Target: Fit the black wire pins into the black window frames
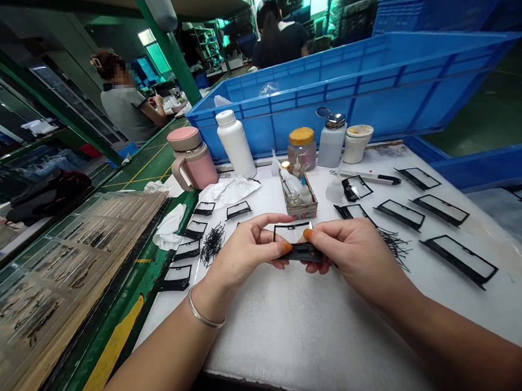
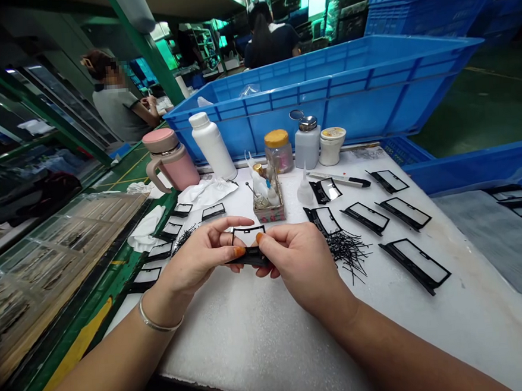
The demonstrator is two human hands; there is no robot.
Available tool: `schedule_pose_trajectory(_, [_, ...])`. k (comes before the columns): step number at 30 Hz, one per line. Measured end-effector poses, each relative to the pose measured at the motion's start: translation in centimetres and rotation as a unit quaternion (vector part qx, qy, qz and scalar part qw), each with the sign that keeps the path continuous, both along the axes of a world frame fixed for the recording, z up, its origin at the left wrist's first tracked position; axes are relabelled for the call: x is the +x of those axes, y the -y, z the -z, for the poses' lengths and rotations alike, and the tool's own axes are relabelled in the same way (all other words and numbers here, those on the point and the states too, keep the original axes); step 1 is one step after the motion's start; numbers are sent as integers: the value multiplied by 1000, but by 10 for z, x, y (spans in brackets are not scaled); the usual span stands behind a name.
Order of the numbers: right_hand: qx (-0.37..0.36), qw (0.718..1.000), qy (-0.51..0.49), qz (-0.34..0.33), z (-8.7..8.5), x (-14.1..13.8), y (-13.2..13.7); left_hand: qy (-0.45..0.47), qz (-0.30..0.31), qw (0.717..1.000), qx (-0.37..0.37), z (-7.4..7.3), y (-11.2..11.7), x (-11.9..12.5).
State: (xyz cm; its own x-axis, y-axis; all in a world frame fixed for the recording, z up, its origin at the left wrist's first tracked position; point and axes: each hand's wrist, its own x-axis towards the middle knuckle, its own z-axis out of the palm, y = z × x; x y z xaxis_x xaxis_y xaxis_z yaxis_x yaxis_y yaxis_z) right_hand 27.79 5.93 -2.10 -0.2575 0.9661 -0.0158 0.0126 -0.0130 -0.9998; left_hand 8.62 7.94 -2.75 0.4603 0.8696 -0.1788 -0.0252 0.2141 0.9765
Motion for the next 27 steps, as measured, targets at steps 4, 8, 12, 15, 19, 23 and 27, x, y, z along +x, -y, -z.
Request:
schedule_pose_trajectory(4, [-2,1000,2,1,0,-1,1,-5,1,1000,2,0,0,0])
schedule_pose_trajectory(8, [-7,1000,1,0,-1,-1,2,-7,3,1000,6,-1,1,-1])
schedule_pose_trajectory(12, [-16,1000,-9,-1,-1,1,-1,4,-2,1000,7,-2,2,-1])
schedule_pose_trajectory(15, [-68,996,-54,6,1,3,-6,7,-14,1000,11,-5,2,-3])
schedule_pose_trajectory(19, [-155,980,-123,-5,5,5,-9,30,-38,999,7,-9,3,-4])
schedule_pose_trajectory(23, [-206,964,-167,-30,10,7,-7,76,-17,996,-44,-10,2,-5])
schedule_pose_trajectory(27, [-217,961,-171,-13,10,6,-8,148,-17,983,-104,-8,-2,-10])
